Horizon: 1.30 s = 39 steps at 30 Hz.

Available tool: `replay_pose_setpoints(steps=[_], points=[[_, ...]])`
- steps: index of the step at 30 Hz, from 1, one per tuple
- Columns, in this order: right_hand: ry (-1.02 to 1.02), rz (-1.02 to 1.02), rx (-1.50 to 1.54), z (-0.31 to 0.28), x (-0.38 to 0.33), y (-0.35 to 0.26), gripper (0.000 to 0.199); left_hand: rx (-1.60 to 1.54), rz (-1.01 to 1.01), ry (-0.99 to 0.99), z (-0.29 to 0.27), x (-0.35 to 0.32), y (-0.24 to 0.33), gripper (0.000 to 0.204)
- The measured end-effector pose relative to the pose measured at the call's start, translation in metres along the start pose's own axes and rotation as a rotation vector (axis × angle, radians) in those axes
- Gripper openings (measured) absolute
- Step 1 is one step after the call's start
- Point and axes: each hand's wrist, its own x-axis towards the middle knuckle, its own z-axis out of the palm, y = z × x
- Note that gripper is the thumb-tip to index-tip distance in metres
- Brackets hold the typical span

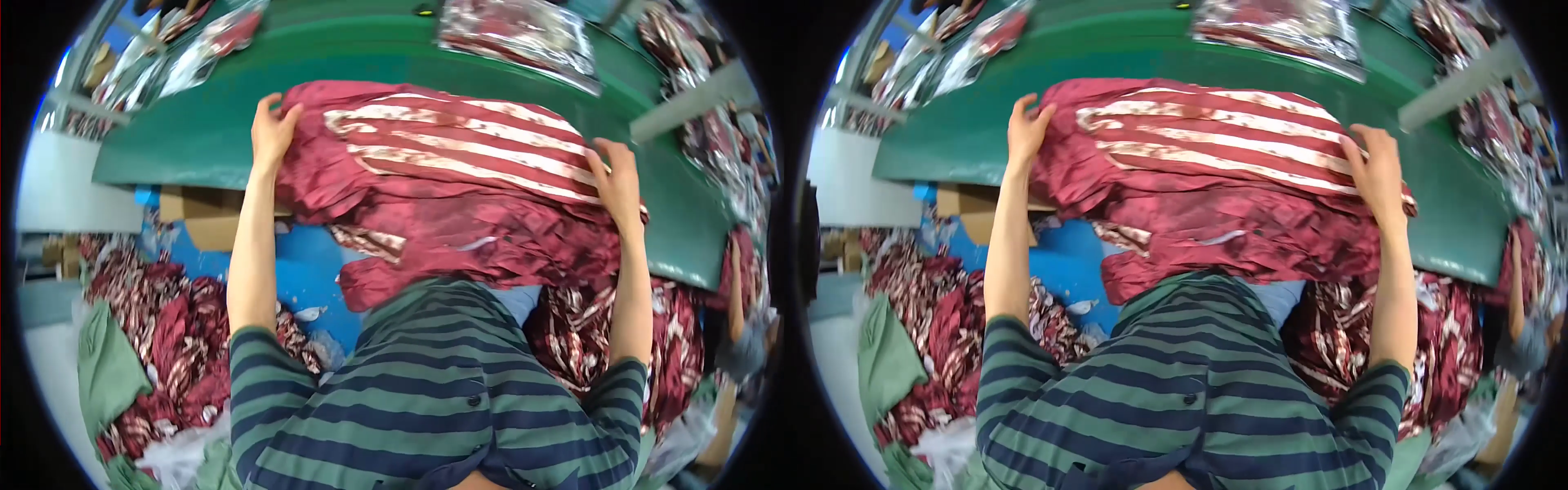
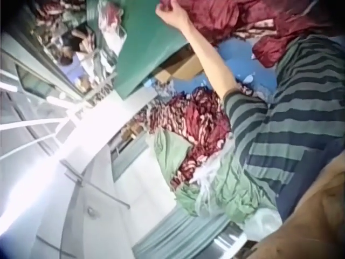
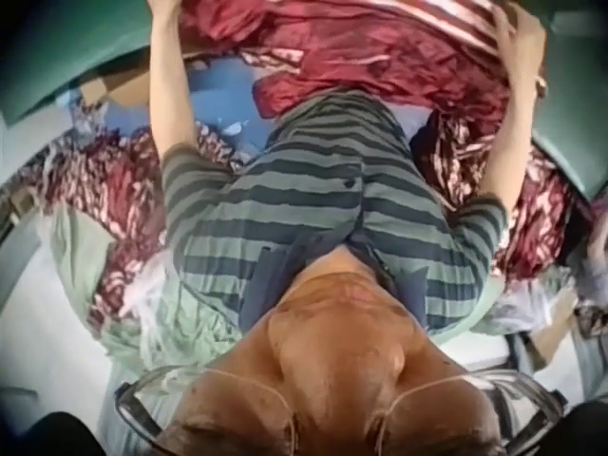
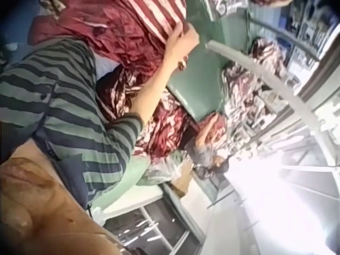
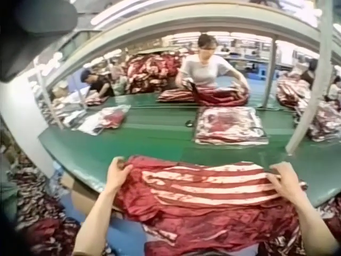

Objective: Folding a red and white patterned garment and placing it into a clear plastic bag.

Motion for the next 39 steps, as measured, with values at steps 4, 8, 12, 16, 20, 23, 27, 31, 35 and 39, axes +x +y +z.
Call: replay_pose_setpoints(steps=[4,8,12,16,20,23,27,31,35,39], points=[[0.036,0.046,-0.137,0.068,0.026,-0.003,0.053,0.078,-0.158,-0.059,-0.044,0.071,-0.048,0.074],[-0.287,0.295,-0.279,0.085,0.043,-0.018,0.063,0.237,-0.427,-0.461,-0.038,0.086,-0.012,0.05],[-0.4,0.347,-0.202,0.085,0.053,-0.021,0.064,0.018,-0.349,-0.572,-0.028,0.106,-0.035,0.035],[-0.215,0.263,-0.264,0.092,0.072,0.01,0.061,-0.289,-0.27,-0.628,0.0,0.144,-0.029,0.029],[0.045,0.153,-0.379,0.08,0.135,0.032,0.056,-0.463,-0.241,-0.553,0.027,0.182,-0.002,0.024],[0.087,0.03,-0.43,0.098,0.13,0.038,0.056,-0.444,-0.286,-0.54,0.041,0.199,-0.007,0.021],[0.041,0.074,-0.412,0.116,0.111,0.042,0.057,-0.365,-0.394,-0.629,0.042,0.204,-0.03,0.023],[-0.079,0.166,-0.413,0.12,0.106,0.036,0.058,-0.401,-0.53,-0.766,0.031,0.193,-0.029,0.024],[-0.251,0.278,-0.312,0.101,0.127,0.04,0.06,-0.478,-0.617,-0.854,0.008,0.187,-0.021,0.023],[-0.555,0.405,0.029,0.075,0.143,0.065,0.065,-0.531,-0.651,-0.945,-0.007,0.181,-0.027,0.021]])
